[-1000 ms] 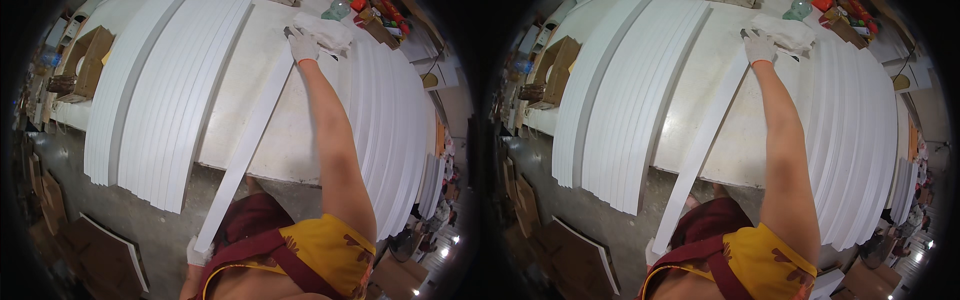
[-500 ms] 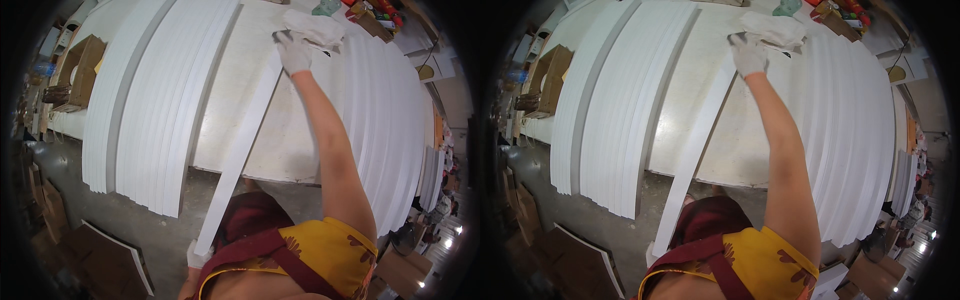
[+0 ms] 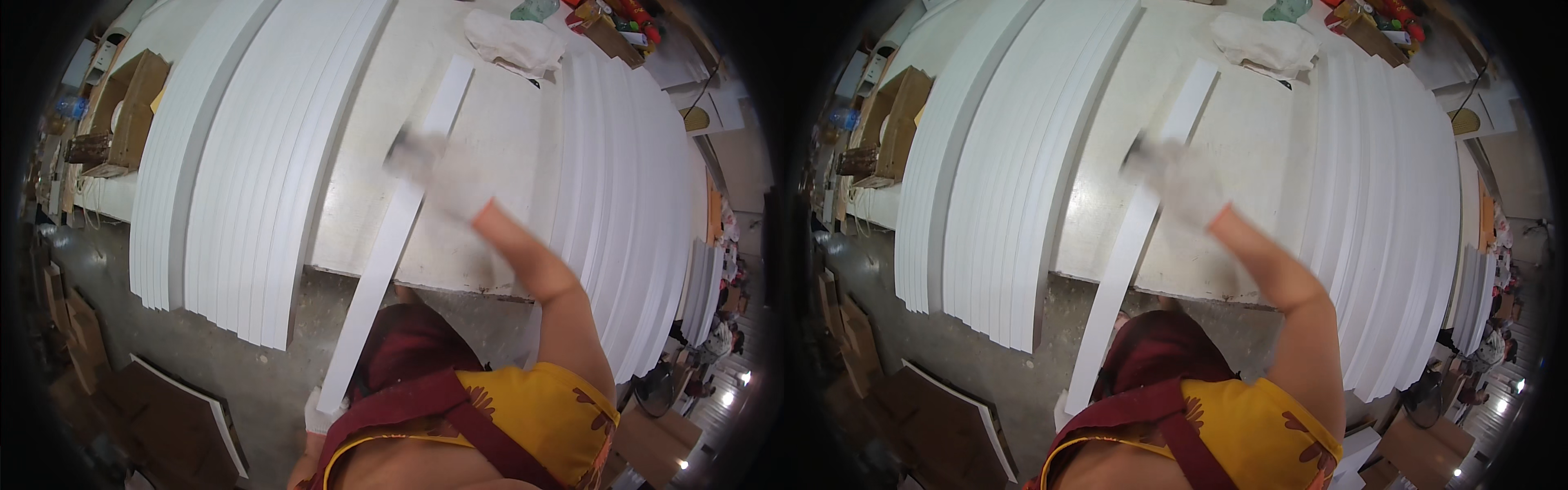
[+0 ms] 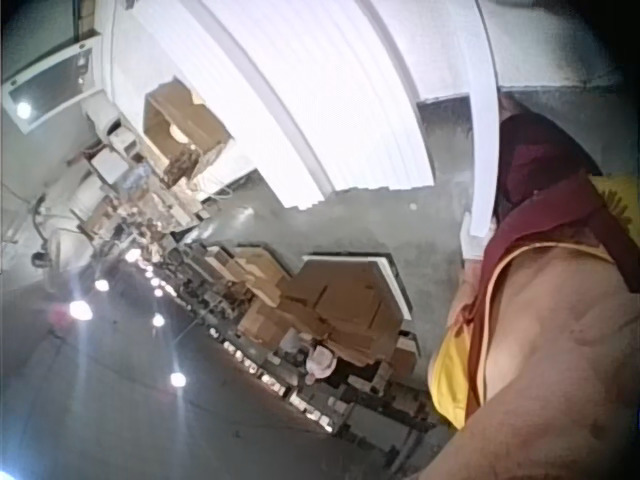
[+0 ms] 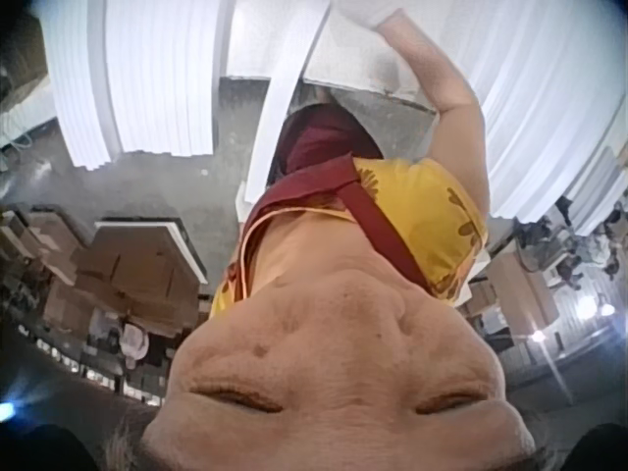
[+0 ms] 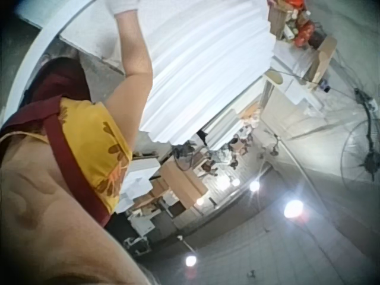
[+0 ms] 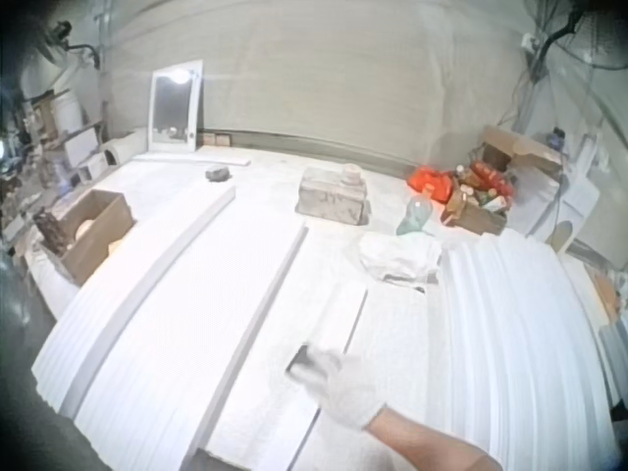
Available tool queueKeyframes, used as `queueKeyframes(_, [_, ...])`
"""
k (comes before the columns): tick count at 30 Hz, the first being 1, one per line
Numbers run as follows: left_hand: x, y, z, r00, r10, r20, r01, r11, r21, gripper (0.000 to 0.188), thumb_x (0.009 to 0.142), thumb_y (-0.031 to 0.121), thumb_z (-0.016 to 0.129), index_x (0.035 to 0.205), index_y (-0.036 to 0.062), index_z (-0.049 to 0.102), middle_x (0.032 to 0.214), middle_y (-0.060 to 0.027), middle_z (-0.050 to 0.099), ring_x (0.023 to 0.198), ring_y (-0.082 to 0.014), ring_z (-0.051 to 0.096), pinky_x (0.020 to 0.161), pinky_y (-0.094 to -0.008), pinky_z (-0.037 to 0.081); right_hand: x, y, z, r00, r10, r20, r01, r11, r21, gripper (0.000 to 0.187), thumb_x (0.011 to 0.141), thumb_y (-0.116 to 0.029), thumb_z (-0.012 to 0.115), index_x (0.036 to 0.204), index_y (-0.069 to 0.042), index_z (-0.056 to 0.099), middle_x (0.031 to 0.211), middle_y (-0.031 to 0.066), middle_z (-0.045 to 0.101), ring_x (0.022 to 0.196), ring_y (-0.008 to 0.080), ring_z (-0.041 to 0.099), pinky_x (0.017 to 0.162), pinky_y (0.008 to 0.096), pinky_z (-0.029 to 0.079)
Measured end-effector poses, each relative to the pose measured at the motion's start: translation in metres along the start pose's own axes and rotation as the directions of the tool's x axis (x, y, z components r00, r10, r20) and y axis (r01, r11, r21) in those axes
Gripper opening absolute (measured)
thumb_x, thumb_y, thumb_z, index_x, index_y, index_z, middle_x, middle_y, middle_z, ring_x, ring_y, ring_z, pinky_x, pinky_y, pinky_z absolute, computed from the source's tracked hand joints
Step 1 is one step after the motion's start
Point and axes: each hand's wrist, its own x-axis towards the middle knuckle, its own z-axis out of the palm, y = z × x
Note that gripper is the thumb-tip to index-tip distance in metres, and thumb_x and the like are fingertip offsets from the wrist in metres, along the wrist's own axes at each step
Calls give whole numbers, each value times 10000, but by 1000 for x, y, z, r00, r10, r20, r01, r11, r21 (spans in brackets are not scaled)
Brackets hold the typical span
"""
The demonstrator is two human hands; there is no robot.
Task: The person sands the surface and edges of white wooden planks using a sanding block by hand and wipes away dust with a cloth.
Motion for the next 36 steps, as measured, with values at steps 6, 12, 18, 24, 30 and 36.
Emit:
queueKeyframes(6, [1, 12, 5, 998, 39, 44, -44, 992, 115, 362, 1053, 353, 417, 1126, 50, 600, 995, -120, 678, 812, -244, 670, 673, -318, 565, 62, 169, 44, 804, 547, -233, -592, 774, -225, 434, 945, -280, 566, 1376, -334, 572, 1421, 104, 551, 1244, 375, 539, 1034, 509, 446])
queueKeyframes(12, [10, 1, -11, 994, 10, 104, -12, 1000, 17, 418, 1065, 374, 372, 1190, 44, 596, 996, -113, 686, 774, -236, 662, 652, -324, 563, -10, 35, 35, 831, 483, -276, -514, 856, -53, 396, 910, -237, 632, 1303, -280, 655, 1357, 162, 579, 1175, 387, 579, 963, 482, 489])
queueKeyframes(18, [-10, 15, 25, 939, 311, 148, -337, 748, 572, 238, 1053, 199, 452, 1130, 35, 606, 992, -126, 676, 777, -206, 649, 670, -322, 548, -64, -84, -46, 993, 121, -18, -115, 973, 200, 426, 864, -203, 637, 1278, -291, 684, 1390, 159, 577, 1187, 357, 600, 940, 516, 514])
queueKeyframes(24, [21, -3, -36, 971, 182, 154, -234, 852, 469, 148, 1028, 134, 501, 1058, 24, 596, 979, -138, 667, 786, -204, 639, 668, -321, 530, 4, 132, 41, 830, 521, -200, -527, 849, 24, 447, 975, -376, 543, 1421, -352, 551, 1454, 110, 521, 1192, 375, 586, 1014, 498, 472])
queueKeyframes(30, [23, -2, -29, 990, -91, 106, 113, 969, -221, 407, 1042, 322, 412, 1221, 3, 591, 1086, -174, 687, 873, -308, 662, 683, -429, 552, 54, 184, 56, 722, 662, -201, -690, 708, -150, 408, 970, -386, 532, 1372, -333, 582, 1444, 122, 520, 1180, 371, 580, 1018, 467, 466])
queueKeyframes(36, [31, -15, -45, 940, -103, 326, 196, 943, -268, 403, 1040, 336, 458, 1255, 23, 591, 1128, -174, 683, 906, -330, 670, 716, -446, 572, 11, -49, 2, 960, 249, -129, -263, 959, -103, 369, 892, -176, 602, 1249, -221, 684, 1270, 132, 641, 1021, 335, 625, 840, 453, 506])
